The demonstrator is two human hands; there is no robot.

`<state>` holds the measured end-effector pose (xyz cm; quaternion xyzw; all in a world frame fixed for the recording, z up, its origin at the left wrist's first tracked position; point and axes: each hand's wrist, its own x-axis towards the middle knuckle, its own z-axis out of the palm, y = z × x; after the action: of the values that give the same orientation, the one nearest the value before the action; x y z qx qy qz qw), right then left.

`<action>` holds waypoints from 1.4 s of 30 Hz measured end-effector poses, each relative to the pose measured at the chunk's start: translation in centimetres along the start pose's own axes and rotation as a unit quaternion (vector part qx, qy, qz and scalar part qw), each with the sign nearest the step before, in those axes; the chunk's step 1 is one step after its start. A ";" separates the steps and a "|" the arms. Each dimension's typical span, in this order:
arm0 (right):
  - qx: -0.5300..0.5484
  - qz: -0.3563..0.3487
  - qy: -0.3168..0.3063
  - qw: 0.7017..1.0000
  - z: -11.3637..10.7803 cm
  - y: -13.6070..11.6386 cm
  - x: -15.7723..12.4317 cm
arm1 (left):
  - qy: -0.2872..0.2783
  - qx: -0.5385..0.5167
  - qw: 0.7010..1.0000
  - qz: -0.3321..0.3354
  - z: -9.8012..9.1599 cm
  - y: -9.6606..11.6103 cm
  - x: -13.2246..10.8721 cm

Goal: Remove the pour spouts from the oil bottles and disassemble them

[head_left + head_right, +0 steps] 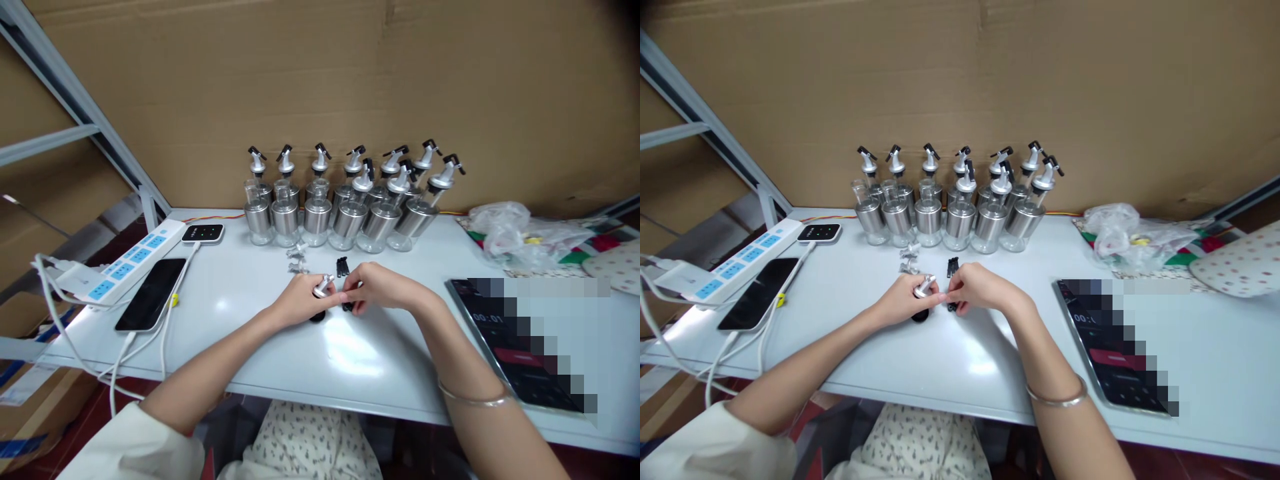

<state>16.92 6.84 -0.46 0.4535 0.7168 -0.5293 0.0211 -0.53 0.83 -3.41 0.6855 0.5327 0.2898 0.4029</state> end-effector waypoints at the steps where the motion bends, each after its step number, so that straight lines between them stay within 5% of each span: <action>1: 0.006 0.003 -0.003 1.000 0.0 0.0 0.0 | -0.001 0.001 1.000 0.001 0.0 0.0 0.0; 42: 0.088 0.046 -0.130 0.987 -0.3 0.6 0.0 | 0.006 -0.004 1.000 0.018 -0.1 0.0 0.0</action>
<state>17.47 7.08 -0.73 0.4132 0.6374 -0.6430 0.0983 -0.58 0.87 -3.41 0.6916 0.5216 0.3028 0.3973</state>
